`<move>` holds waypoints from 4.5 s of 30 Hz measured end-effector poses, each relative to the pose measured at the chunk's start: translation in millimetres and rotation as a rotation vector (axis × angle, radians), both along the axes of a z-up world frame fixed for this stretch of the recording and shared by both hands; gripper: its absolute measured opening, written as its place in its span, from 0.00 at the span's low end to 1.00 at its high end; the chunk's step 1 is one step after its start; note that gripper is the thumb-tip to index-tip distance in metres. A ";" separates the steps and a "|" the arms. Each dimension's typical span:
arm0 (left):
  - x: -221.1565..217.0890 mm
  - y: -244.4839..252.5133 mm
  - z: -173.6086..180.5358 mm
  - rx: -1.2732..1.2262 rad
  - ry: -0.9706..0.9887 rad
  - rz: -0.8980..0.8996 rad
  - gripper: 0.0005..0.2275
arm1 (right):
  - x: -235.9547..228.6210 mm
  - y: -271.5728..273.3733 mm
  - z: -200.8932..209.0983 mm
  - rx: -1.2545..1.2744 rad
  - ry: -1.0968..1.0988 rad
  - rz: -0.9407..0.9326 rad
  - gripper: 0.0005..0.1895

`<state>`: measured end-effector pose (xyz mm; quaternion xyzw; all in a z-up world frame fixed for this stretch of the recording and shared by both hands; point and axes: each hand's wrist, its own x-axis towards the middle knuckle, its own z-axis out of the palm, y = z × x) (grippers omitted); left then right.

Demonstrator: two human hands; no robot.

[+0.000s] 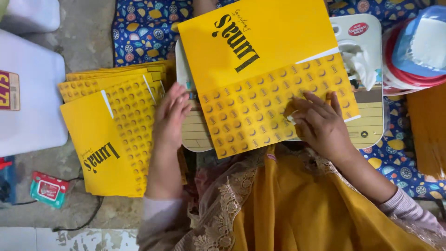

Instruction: The person sits on the floor and assembles yellow printed paper bags. They apply glue with a small stick along the white edge strip of a folded bag, fold the flap over, and press the seam flat with their hands, then set the finished bag on a stack.

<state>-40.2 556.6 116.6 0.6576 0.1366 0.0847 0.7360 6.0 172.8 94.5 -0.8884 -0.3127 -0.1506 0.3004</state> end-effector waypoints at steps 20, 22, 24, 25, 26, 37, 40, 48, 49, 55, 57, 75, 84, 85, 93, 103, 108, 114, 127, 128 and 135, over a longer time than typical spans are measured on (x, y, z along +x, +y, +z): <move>96.8 -21.2 8.9 0.599 0.189 0.089 0.34 | 19.6 0.5 -19.4 -0.039 -0.061 0.055 0.03; 105.6 -16.9 -0.9 0.625 0.141 0.155 0.32 | 20.7 0.2 -18.8 -0.041 -0.069 0.049 0.04; 106.8 -9.5 -14.9 0.445 0.156 0.139 0.32 | 21.6 0.9 -18.1 -0.034 -0.064 0.064 0.04; 107.7 -5.1 -22.0 0.445 0.161 0.140 0.32 | 20.6 0.5 -18.6 -0.033 -0.059 0.067 0.04; 109.5 -0.4 -28.7 0.431 0.120 0.203 0.31 | 21.3 0.1 -18.5 -0.045 -0.066 0.062 0.05; 115.2 -14.6 28.5 0.188 0.250 0.031 0.16 | 21.1 -6.6 -6.7 -0.119 0.096 0.176 0.05; 127.8 -0.4 21.3 -0.094 0.103 -0.058 0.12 | 20.1 -3.4 -0.9 -0.144 0.093 0.192 0.02; 135.8 9.0 -23.0 0.322 0.066 0.224 0.30 | 23.4 0.8 3.7 -0.148 0.052 0.198 0.01; 131.3 4.8 -15.3 0.324 0.068 0.228 0.30 | 21.5 0.4 3.7 -0.146 0.053 0.202 0.01; 118.7 3.2 -20.2 1.347 0.034 0.167 0.24 | 19.8 2.9 4.5 -0.183 0.049 0.189 0.02; 116.8 -3.9 -12.8 1.432 0.021 0.135 0.27 | 20.3 3.6 3.2 -0.180 0.047 0.180 0.02; 111.9 -16.1 -23.1 -0.238 0.068 0.303 0.22 | 16.1 -29.6 -17.1 0.140 -0.028 -0.199 0.11; 78.7 1.6 -46.4 0.284 -0.105 0.179 0.21 | 12.4 -121.1 -12.2 0.117 0.217 -0.555 0.14; 75.7 20.9 -57.4 0.286 -0.099 0.163 0.21 | 12.7 -121.6 -2.2 0.119 0.225 -0.570 0.14; 71.2 32.1 -60.3 0.249 -0.041 0.254 0.17 | 19.1 -129.1 27.2 -0.058 0.217 -0.261 0.14; 71.9 32.9 -44.2 0.086 0.113 0.342 0.21 | 15.9 -148.5 7.2 0.428 0.257 -0.183 0.13; 72.8 0.1 -14.9 0.242 0.176 0.393 0.16 | 8.7 -208.5 -12.1 0.672 0.436 -0.512 0.02; 76.7 -2.5 -13.6 0.270 0.189 0.256 0.16 | 21.0 -242.0 -121.7 -0.427 0.933 -0.891 0.12; 74.5 -21.3 -2.0 0.282 0.101 0.171 0.19 | -2.5 -277.2 -203.8 -0.294 0.854 -0.907 0.11; 74.0 -31.3 8.0 0.356 0.177 0.191 0.17 | -4.4 -278.2 -200.4 -0.240 0.843 -0.882 0.11; 74.8 -16.2 -5.3 0.181 0.120 0.142 0.17 | -18.9 -295.4 -116.8 0.568 0.967 -0.400 0.05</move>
